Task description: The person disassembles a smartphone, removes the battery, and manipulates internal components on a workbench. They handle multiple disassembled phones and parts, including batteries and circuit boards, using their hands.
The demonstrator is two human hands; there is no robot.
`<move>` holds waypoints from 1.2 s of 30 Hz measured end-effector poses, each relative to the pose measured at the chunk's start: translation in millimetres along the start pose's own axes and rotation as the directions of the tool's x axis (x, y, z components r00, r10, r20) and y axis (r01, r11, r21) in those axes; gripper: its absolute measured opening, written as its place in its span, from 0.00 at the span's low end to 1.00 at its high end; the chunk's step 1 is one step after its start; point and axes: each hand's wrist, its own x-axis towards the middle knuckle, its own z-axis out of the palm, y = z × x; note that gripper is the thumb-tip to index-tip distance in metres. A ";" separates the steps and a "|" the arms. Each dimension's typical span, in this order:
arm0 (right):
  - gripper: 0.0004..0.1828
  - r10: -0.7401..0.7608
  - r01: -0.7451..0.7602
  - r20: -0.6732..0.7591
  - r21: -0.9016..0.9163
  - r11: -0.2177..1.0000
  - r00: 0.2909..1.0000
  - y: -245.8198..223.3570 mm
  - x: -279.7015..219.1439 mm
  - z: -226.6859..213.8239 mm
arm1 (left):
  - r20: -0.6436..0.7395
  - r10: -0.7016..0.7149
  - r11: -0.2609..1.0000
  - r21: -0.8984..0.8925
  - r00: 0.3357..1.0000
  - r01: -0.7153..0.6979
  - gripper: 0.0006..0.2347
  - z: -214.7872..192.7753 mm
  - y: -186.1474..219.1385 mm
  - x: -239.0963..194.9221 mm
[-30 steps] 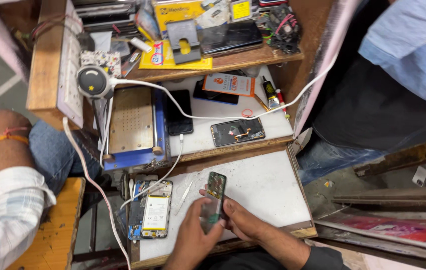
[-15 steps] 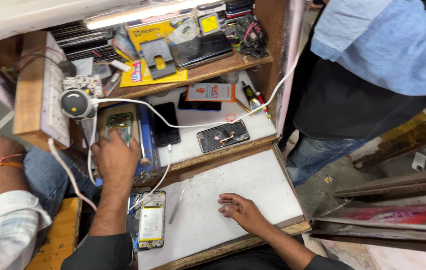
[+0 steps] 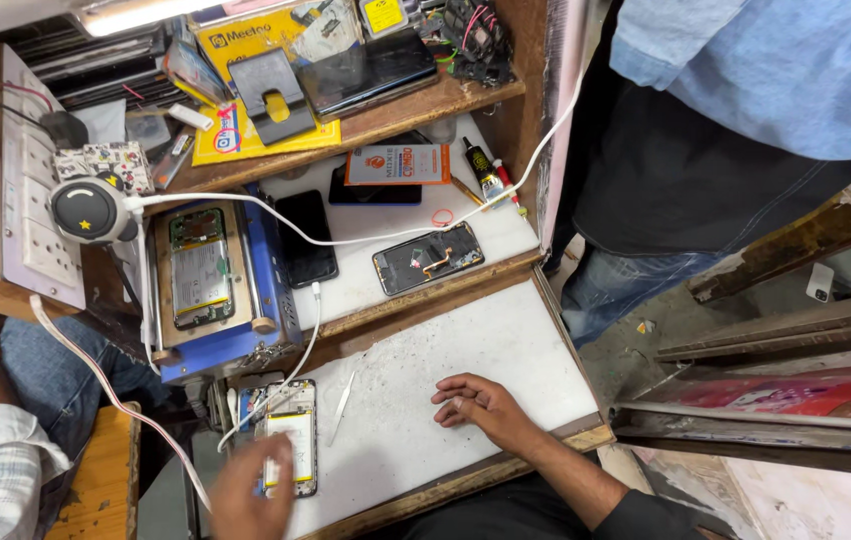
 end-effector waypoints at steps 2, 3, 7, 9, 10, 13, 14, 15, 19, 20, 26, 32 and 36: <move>0.19 0.000 0.000 0.016 -0.005 1.000 1.000 -0.2 1.8 -1.8 | 0.242 -0.349 0.926 -0.062 0.905 0.374 0.08 34.3 -1.8 -51.8; 0.18 0.005 -0.004 0.026 -0.009 1.000 1.000 0.8 1.4 -1.9 | 0.299 -0.293 0.935 -0.109 0.908 0.337 0.07 51.4 -4.5 -68.3; 0.17 -0.004 0.005 0.016 -0.058 0.998 1.000 6.6 2.2 -2.5 | 0.219 -0.039 0.987 -0.144 0.975 0.072 0.05 89.5 -6.7 -114.1; 0.16 -0.019 0.019 0.011 -0.042 0.999 1.000 10.7 2.6 -5.0 | 0.149 -0.049 0.981 -0.180 0.988 0.076 0.04 96.7 -4.3 -119.9; 0.16 -0.044 0.045 0.023 -0.028 0.999 0.999 14.2 1.7 -5.4 | 0.104 -0.080 0.975 -0.198 0.991 0.100 0.04 96.5 -4.0 -120.5; 0.15 -0.090 0.088 0.045 0.040 0.995 0.995 21.0 -0.8 -7.4 | 0.123 -0.185 0.951 -0.226 0.975 0.209 0.04 90.9 0.4 -117.8; 0.15 -0.087 0.083 0.042 0.079 0.993 0.995 19.9 0.0 -9.6 | 0.153 -0.212 0.942 -0.230 0.965 0.244 0.04 89.8 3.0 -114.5; 0.15 -0.083 0.078 0.039 0.119 0.990 0.996 18.3 0.6 -10.9 | 0.142 -0.210 0.940 -0.244 0.967 0.239 0.04 87.8 6.4 -112.4; 0.15 -0.069 0.066 0.006 0.220 0.973 0.998 15.3 -2.3 -11.9 | 0.100 -0.171 0.940 -0.283 0.980 0.193 0.03 80.2 14.5 -109.2; 0.15 -0.066 0.064 -0.001 0.230 0.971 0.998 15.2 -1.7 -11.9 | 0.091 -0.149 0.942 -0.289 0.985 0.169 0.03 78.8 13.2 -107.4; 0.14 -0.043 0.041 -0.001 0.275 0.961 0.999 16.0 3.2 -18.0 | 0.081 -0.114 0.953 -0.271 0.990 0.132 0.03 84.1 7.3 -107.8; 0.15 -0.033 0.030 0.009 0.275 0.961 0.999 9.9 4.9 -11.5 | -0.031 -0.020 0.973 -0.231 0.999 0.013 0.02 83.7 11.7 -108.5; 0.16 -0.042 0.033 0.025 0.281 0.959 0.999 9.1 4.9 -13.3 | -0.054 -0.002 0.990 -0.142 0.999 -0.006 0.03 89.9 13.2 -108.6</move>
